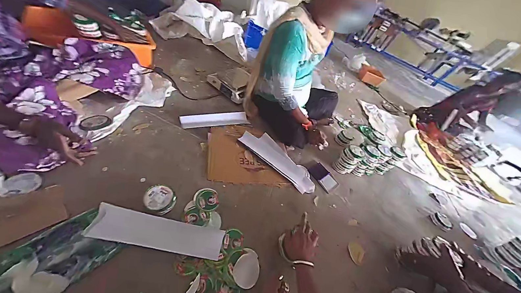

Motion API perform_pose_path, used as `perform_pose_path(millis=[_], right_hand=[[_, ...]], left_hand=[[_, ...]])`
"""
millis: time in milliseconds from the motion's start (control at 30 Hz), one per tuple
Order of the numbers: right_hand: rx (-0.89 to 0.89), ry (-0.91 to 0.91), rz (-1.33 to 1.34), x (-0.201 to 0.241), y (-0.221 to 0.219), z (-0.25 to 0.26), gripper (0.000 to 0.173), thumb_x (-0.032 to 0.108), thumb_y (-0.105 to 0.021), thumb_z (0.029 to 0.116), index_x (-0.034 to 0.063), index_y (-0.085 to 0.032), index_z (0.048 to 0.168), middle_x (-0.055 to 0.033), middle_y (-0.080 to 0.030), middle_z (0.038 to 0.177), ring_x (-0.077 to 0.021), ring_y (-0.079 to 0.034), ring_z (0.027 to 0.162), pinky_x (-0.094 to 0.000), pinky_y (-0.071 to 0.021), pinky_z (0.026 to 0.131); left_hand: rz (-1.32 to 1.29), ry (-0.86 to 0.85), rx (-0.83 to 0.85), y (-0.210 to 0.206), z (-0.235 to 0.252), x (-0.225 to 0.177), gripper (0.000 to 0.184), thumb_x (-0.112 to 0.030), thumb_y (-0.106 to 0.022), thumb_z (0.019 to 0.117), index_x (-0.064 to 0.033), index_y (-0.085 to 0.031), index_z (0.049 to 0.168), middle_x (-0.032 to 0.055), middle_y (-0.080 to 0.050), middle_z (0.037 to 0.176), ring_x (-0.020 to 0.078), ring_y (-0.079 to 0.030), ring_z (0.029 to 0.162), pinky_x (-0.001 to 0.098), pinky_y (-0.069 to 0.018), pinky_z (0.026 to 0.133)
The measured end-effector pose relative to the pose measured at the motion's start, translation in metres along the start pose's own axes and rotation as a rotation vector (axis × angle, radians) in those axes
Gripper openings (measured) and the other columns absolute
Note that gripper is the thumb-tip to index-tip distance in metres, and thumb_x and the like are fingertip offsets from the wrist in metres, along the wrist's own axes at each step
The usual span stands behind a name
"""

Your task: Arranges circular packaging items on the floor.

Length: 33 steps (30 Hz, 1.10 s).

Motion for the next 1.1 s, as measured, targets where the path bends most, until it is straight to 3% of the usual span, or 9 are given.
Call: perform_pose_path(millis=[133,200,267,400,500,600,767,900,1100], right_hand=[[-0.155,0.199,0.055,0.035,-0.003,-0.024,0.097,0.05,-0.068,0.0918,0.0071,-0.02,0.164,-0.025,-0.017,0.169,-0.0512,-0.008,0.155,-0.0829,-0.0017,0.112],[-0.194,0.439,0.119,0.086,-0.011,-0.066,0.098,0.045,-0.078,0.0829,0.0015,-0.034,0.158,-0.0295,-0.03,0.162,-0.053,-0.023,0.151,-0.0823,-0.013,0.112],[0.074,0.627,0.137,0.149,-0.034,-0.114,0.099,0.044,-0.079,0.085,0.0009,-0.03,0.159,-0.0293,-0.037,0.159,-0.0508,-0.033,0.147,-0.0752,-0.0179,0.116],[0.396,0.802,-0.078,0.24,-0.1,-0.155,0.095,0.043,-0.073,0.092,0.0093,-0.02,0.164,-0.0153,-0.037,0.164,-0.0337,-0.023,0.156,-0.0659,0.0002,0.124],[0.413,0.721,-0.127,0.268,-0.118,-0.152,0.079,0.027,-0.068,0.0971,0.0179,-0.026,0.163,-0.0155,-0.061,0.143,-0.0348,-0.051,0.139,-0.0591,-0.022,0.123],[0.446,0.694,-0.027,0.272,-0.094,-0.165,0.067,0.022,-0.06,0.1031,0.0222,-0.029,0.162,-0.0148,-0.068,0.133,-0.039,-0.065,0.121,-0.0599,-0.0473,0.104],[0.39,0.592,0.493,0.214,-0.039,-0.163,0.081,0.003,-0.068,0.0935,-0.002,-0.021,0.159,-0.0288,-0.068,0.12,-0.0367,-0.07,0.105,-0.0519,-0.0546,0.096],[0.331,0.507,0.609,0.181,-0.012,-0.146,0.086,0.0,-0.067,0.093,-0.0003,-0.014,0.161,-0.0253,-0.07,0.11,-0.0243,-0.071,0.092,-0.0406,-0.0564,0.088],[0.317,0.532,0.753,0.177,-0.017,-0.162,0.086,-0.002,-0.065,0.0905,-0.0009,-0.016,0.161,-0.025,-0.07,0.109,-0.0194,-0.071,0.086,-0.0362,-0.0582,0.082]], left_hand=[[-0.203,0.013,-0.009,0.002,-0.001,-0.011,0.101,-0.021,-0.076,0.0898,0.006,-0.009,0.161,0.0319,-0.012,0.166,0.0424,-0.016,0.155,0.0513,-0.0199,0.126],[-0.238,0.046,0.002,0.002,-0.003,-0.009,0.099,-0.021,-0.076,0.0905,0.0028,-0.011,0.161,0.0292,-0.015,0.167,0.0411,-0.019,0.155,0.0507,-0.0224,0.125],[-0.242,0.058,0.023,0.003,-0.004,-0.004,0.098,-0.023,-0.076,0.0897,0.0026,-0.014,0.161,0.03,-0.019,0.165,0.0424,-0.022,0.154,0.0517,-0.0237,0.125],[-0.285,0.07,0.033,0.005,0.001,0.003,0.101,-0.029,-0.078,0.09,0.0013,-0.013,0.162,0.0282,-0.022,0.165,0.0399,-0.025,0.154,0.0498,-0.0254,0.125],[-0.31,0.079,-0.015,0.015,0.004,0.006,0.104,-0.032,-0.079,0.0888,0.0017,-0.013,0.162,0.0272,-0.024,0.165,0.0379,-0.026,0.154,0.0482,-0.0252,0.125],[-0.405,0.043,-0.162,0.034,0.009,0.009,0.103,-0.024,-0.081,0.0852,0.0039,-0.016,0.16,0.032,-0.027,0.162,0.0437,-0.029,0.151,0.0525,-0.0274,0.123],[-0.782,0.021,-0.343,0.049,0.024,0.01,0.094,-0.012,-0.075,0.0882,0.0088,-0.015,0.157,0.0353,-0.033,0.156,0.0411,-0.041,0.143,0.0463,-0.0394,0.116],[-0.701,0.051,-0.098,0.046,0.02,-0.017,0.075,-0.016,-0.064,0.1001,0.0104,-0.022,0.156,0.0334,-0.04,0.153,0.0398,-0.044,0.142,0.0448,-0.0374,0.118],[-0.686,0.035,0.064,0.023,0.019,-0.022,0.079,-0.021,-0.069,0.0971,0.0046,-0.024,0.157,0.0329,-0.045,0.149,0.0415,-0.05,0.136,0.0478,-0.0436,0.113]])
Point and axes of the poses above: each hand's wrist, its own z-axis towards the middle knuckle, its own y-axis out of the back of the hand, x = y × z, the point moved 6 cm from there along z, towards the middle knuckle
